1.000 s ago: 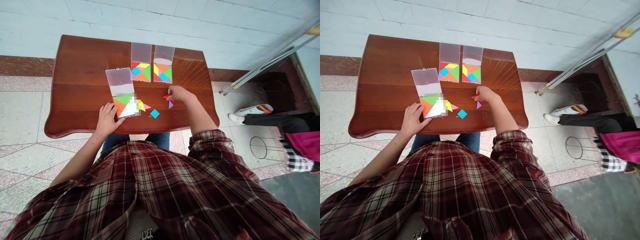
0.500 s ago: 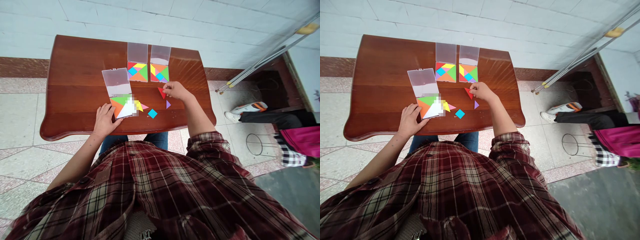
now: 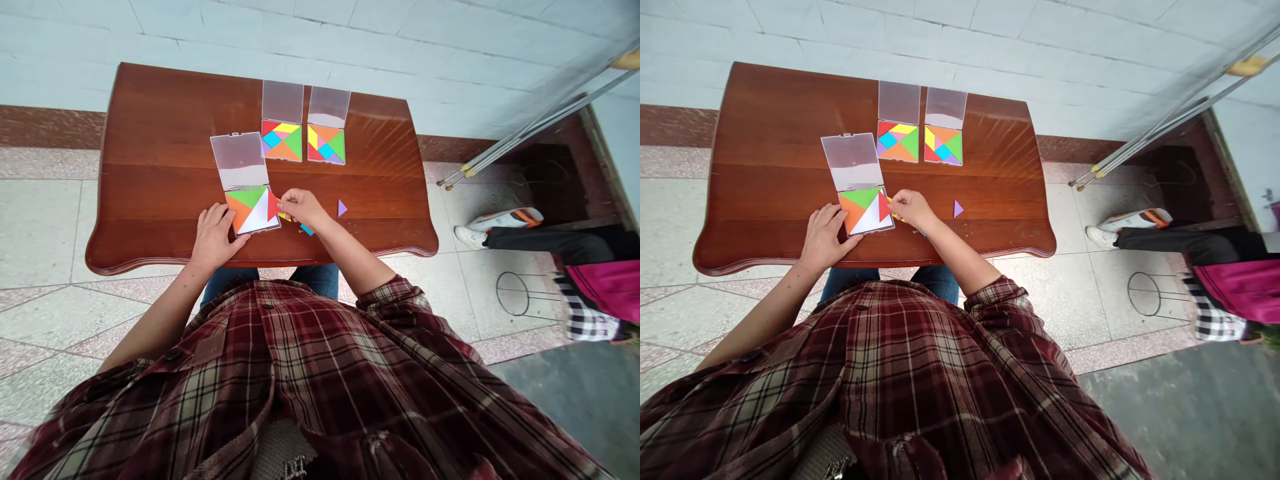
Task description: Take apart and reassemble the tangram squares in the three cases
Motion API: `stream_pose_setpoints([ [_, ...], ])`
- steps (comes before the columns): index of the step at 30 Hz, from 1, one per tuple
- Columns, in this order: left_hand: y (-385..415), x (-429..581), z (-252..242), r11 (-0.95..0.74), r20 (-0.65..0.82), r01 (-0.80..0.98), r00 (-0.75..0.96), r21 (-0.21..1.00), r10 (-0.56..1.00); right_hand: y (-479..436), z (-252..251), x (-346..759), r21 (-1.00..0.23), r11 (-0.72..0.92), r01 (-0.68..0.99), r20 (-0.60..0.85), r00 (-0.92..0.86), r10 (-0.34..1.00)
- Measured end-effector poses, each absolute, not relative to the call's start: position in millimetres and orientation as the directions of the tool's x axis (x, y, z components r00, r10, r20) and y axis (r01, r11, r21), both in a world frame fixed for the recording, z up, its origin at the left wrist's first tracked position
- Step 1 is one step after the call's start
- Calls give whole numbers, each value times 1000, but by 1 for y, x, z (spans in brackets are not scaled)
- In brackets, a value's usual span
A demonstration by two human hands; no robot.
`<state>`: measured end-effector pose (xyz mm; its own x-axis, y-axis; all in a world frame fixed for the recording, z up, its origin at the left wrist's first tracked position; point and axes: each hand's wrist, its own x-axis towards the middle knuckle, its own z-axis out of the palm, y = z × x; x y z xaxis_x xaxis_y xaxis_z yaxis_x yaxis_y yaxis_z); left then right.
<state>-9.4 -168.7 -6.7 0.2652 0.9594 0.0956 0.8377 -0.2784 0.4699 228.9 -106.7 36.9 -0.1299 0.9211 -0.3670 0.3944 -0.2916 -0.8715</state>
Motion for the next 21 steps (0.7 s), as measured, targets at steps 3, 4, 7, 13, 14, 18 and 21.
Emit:
stream_pose_setpoints([
  [3, -169, -9, -7, -287, 101, 841, 271, 459, 957, -110, 20, 222, -857, -217, 467, -300, -111, 948],
  [4, -169, -9, -7, -288, 105, 841, 270, 459, 957, -110, 14, 222, -852, -207, 481, -287, -99, 953],
  [7, -169, -8, -7, -286, 110, 836, 267, 468, 958, -112, 3, 224, -829, -203, 520, -281, -74, 957],
  [13, -169, -8, -7, -284, 110, 833, 263, 474, 958, -120, 15, 226, -686, -90, 722, -245, -112, 963],
  [14, -169, -8, -7, -285, 110, 834, 265, 472, 958, -120, 19, 226, -664, -65, 745, -240, -130, 962],
  [18, -169, -8, -7, -285, 110, 841, 265, 461, 958, -120, 30, 227, -596, -9, 803, -233, -163, 959],
  [21, -169, -9, -8, -286, 111, 841, 265, 460, 958, -119, 35, 228, -549, 4, 836, -245, -166, 955],
])
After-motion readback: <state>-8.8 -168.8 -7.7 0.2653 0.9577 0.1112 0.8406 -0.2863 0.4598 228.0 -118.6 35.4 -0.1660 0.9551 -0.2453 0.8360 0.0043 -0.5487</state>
